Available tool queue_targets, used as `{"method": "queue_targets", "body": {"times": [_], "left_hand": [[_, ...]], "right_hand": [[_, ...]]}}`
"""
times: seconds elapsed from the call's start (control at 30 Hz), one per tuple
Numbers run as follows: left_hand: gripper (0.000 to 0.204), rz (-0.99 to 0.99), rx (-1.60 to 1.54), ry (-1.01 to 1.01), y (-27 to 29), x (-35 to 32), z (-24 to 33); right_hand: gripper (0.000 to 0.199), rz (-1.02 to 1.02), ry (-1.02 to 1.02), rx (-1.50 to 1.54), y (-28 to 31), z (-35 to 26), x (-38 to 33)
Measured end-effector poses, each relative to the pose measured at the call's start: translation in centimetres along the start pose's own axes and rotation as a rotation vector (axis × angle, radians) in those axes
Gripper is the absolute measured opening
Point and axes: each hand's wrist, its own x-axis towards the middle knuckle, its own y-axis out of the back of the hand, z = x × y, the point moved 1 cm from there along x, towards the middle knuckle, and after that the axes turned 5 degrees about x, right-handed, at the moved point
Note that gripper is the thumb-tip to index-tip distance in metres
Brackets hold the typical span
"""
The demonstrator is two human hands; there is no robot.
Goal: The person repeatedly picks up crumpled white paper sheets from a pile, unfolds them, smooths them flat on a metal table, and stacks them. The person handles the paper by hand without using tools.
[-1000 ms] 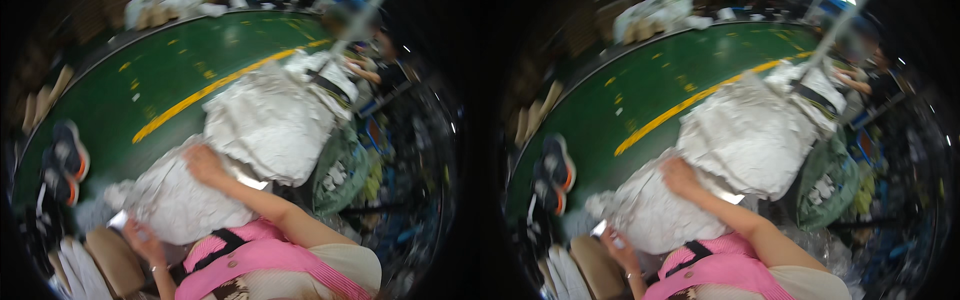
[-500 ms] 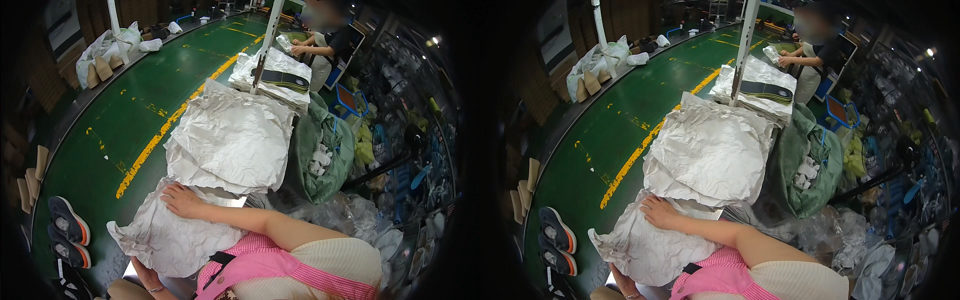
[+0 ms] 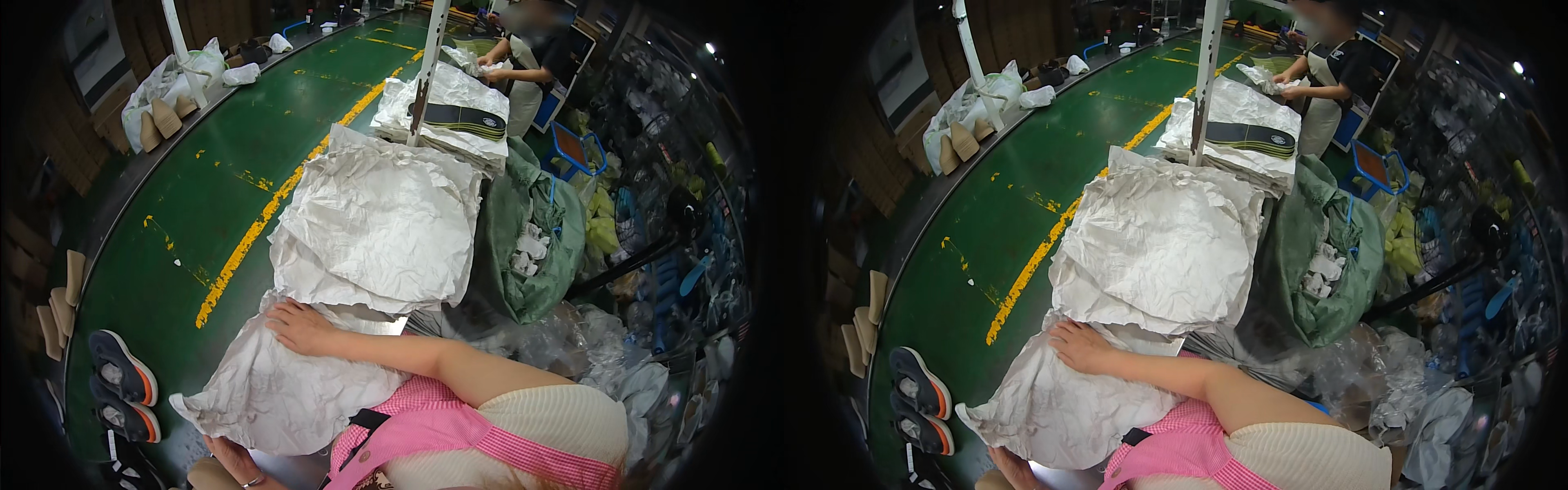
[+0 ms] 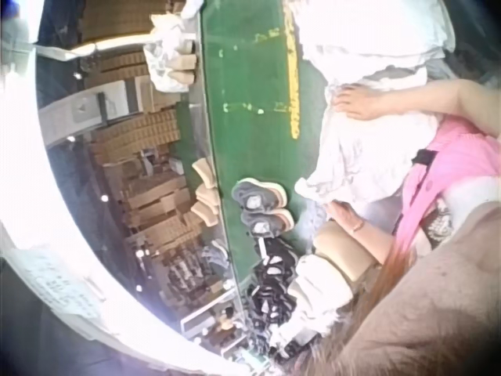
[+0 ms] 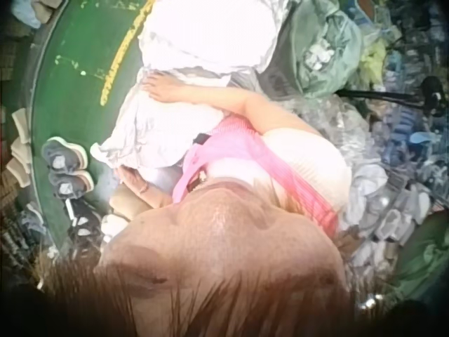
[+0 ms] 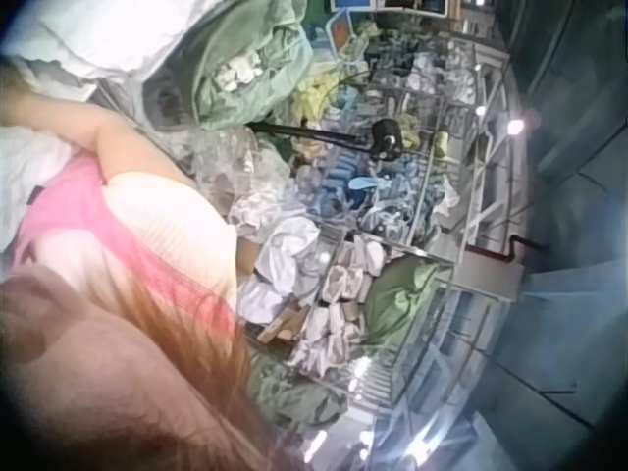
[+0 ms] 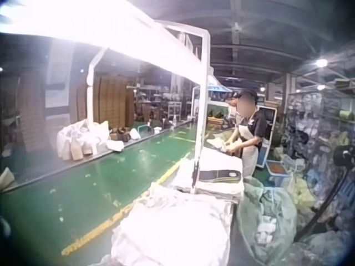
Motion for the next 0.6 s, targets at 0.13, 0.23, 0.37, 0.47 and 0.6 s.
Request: {"method": "queue_targets", "body": {"times": [0.13,0.23,0.37,0.47,0.6], "left_hand": [[0.049,0.249,0.098,0.077,9.6,0.5,-3.2],[0.049,0.398,0.298,0.06,10.2,-0.7,-2.4],[0.049,0.585,0.623,-0.153,8.5,-3.3,2.0],[0.048,0.681,0.784,-0.34,6.2,-4.8,4.8],[0.048,0.598,0.827,-0.409,3.3,-5.8,4.7]], "right_hand": [[0.036,0.03,-0.031,0.034,0.3,-0.6,0.0],[0.036,0.02,-0.023,0.01,0.3,-0.4,-0.1],[0.037,-0.007,-0.01,-0.003,0.1,-0.3,0.2],[0.039,0.007,-0.07,0.081,1.2,0.6,0.9],[0.038,-0.024,-0.259,0.24,1.2,1.8,1.7]]}}
